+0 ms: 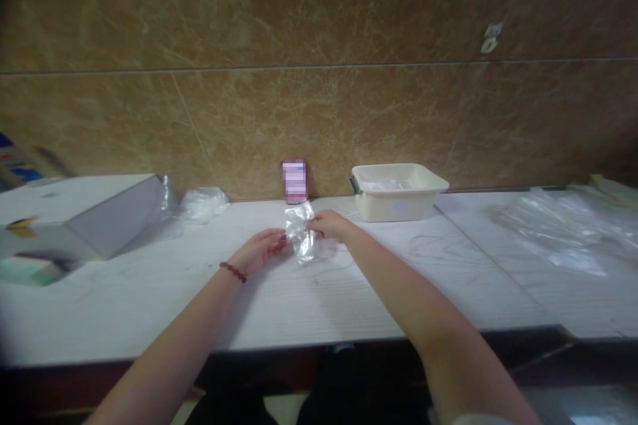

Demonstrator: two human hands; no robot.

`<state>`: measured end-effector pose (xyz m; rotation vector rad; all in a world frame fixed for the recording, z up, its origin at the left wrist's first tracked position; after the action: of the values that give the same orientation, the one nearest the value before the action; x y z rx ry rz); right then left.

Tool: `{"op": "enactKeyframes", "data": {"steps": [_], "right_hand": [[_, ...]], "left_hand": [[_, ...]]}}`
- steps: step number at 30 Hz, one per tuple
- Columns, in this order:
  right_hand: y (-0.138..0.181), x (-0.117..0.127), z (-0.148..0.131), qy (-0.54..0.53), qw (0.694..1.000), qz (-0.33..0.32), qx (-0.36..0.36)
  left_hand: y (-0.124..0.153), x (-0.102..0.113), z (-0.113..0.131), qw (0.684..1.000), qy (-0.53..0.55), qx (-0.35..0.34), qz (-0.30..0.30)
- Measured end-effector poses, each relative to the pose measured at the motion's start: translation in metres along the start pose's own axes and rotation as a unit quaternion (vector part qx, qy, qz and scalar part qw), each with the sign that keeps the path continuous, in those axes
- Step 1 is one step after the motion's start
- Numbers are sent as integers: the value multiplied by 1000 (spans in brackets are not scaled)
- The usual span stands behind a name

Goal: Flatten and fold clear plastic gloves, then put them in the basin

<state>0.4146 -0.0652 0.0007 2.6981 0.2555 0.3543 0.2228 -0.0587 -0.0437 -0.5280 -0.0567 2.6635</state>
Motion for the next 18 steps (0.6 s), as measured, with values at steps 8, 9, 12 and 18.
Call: {"op": "enactKeyframes", "data": {"steps": [8, 9, 12, 18], "right_hand": [[17, 89, -42, 25, 995, 90, 40], [22, 105, -50, 44, 989, 131, 51], [37, 153, -71, 72, 969, 228, 61], [50, 224, -94, 104, 935, 335, 52]], "left_hand": [[0, 4, 0, 1000, 11, -6, 21], [0, 4, 0, 1000, 12, -8, 23], [1, 4, 0, 999, 13, -9, 30], [1, 4, 2, 999, 5, -10, 39]]}}
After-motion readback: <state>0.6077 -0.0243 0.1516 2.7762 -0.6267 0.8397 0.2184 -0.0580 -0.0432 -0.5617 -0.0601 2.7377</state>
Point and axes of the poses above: each hand's wrist, its own y-axis away from the middle knuckle, its own x-axis out of the back of the hand, z = x × y, the point moved 1 cm from there along -y, towards the middle knuckle, and after that the axes turned 14 degrees about -x, right-handed, at the moved point
